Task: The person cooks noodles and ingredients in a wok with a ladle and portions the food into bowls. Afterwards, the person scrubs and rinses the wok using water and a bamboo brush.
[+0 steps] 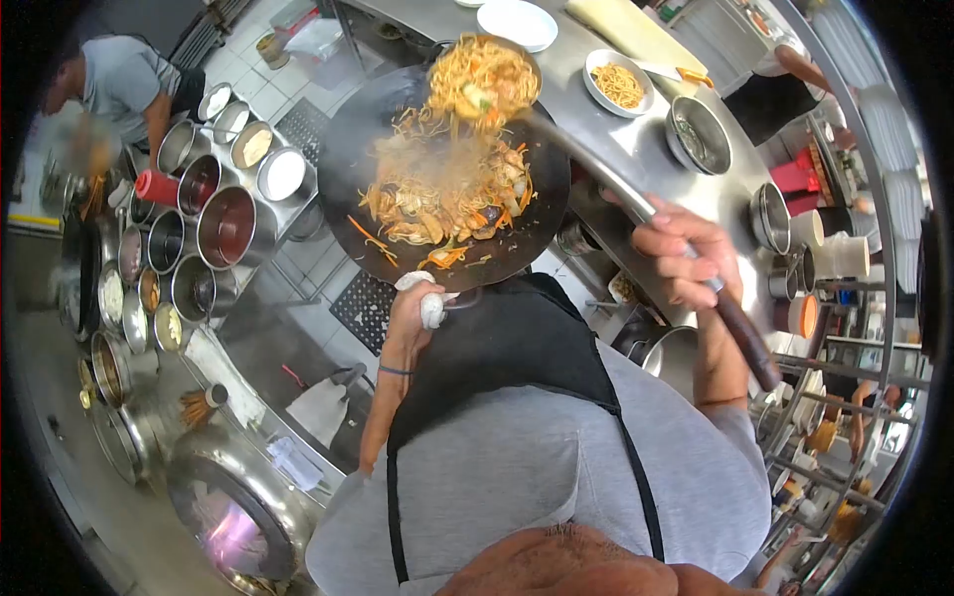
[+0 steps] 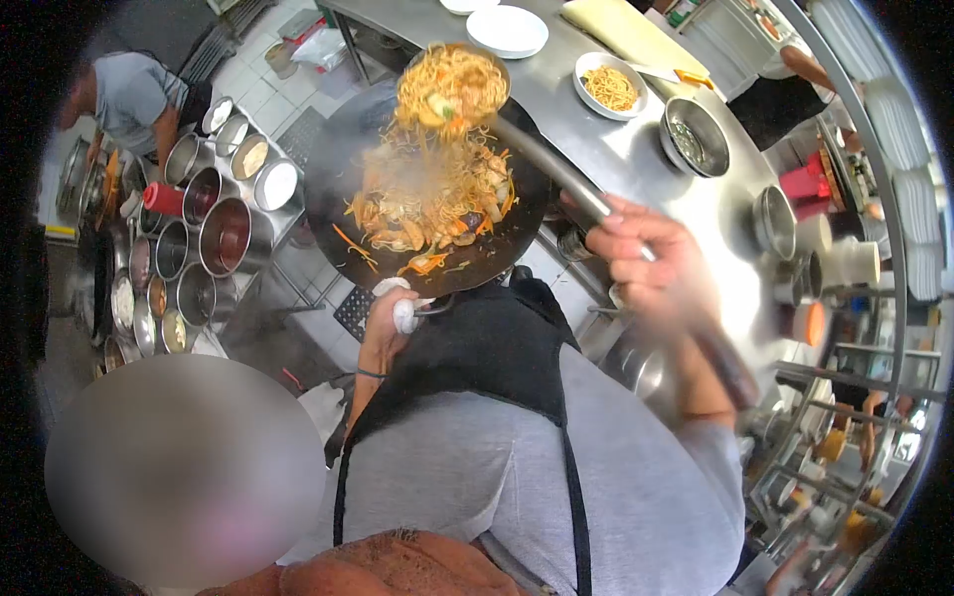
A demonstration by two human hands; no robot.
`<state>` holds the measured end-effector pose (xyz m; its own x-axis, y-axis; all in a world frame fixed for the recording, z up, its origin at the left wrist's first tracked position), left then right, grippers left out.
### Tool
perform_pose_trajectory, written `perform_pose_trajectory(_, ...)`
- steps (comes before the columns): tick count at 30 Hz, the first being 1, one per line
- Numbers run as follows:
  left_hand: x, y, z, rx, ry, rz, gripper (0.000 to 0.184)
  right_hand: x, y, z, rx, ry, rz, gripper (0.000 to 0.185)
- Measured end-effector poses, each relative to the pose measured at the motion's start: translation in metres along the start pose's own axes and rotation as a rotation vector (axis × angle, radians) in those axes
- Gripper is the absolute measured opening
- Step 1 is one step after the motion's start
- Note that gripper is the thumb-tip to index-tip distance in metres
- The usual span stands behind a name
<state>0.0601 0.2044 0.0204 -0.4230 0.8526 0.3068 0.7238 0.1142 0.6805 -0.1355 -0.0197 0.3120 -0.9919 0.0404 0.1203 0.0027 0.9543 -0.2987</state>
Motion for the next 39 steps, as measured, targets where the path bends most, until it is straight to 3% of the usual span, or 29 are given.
perform_pose_trajectory(2,-0.002,0.009,-0.004,0.000,0.011,0.042,0.012,-0.003,-0.009,-0.023,-0.143,-0.125,0.039,0.053)
perform_pose_trajectory(9,-0.020,0.025,-0.018,0.008,0.045,0.016,0.009,-0.021,-0.065,-0.061,-0.096,-0.348,-0.069,0.058)
perform_pose_trajectory(11,-0.028,0.028,-0.021,0.012,0.046,0.007,0.009,-0.028,-0.089,-0.063,-0.032,-0.288,-0.127,0.052)
perform_pose_trajectory(22,-0.065,0.026,-0.057,0.051,0.117,-0.094,0.009,-0.078,-0.202,-0.063,0.030,-0.498,-0.160,0.057)
perform_pose_trajectory(23,-0.067,0.019,-0.055,0.068,0.125,-0.106,0.009,-0.081,-0.210,-0.064,0.064,-0.427,-0.131,0.045)
perform_pose_trajectory(25,-0.063,0.015,-0.058,0.065,0.146,-0.124,0.010,-0.137,-0.261,-0.013,-0.106,-0.890,-0.772,0.044)
perform_pose_trajectory(28,-0.056,0.016,-0.078,0.074,0.228,-0.070,0.010,-0.115,-0.289,-0.003,0.072,-0.619,-0.300,0.028)
perform_pose_trajectory(32,-0.055,0.007,-0.089,0.140,0.277,-0.056,0.010,-0.144,-0.307,0.010,0.430,-0.214,0.030,0.026)
perform_pose_trajectory(33,-0.049,0.016,-0.100,-0.013,0.268,-0.161,0.010,-0.156,-0.316,0.029,0.483,-0.165,0.001,0.027)
perform_pose_trajectory(39,-0.050,0.008,-0.103,-0.048,0.295,-0.191,0.009,-0.221,-0.326,0.123,0.976,0.084,-0.019,0.023)
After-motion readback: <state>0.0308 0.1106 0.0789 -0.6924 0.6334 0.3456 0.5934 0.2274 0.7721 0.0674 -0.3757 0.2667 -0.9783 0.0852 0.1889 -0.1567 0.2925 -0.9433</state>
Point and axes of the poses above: each hand's wrist, its own x-axis away from the middle knuckle, its own z-axis out of the back of the hand, y = z × x, the point moved 4 cm from there along -x, towards the middle knuckle, and after that the axes turned 15 degrees about -y, right-handed, at the moved point
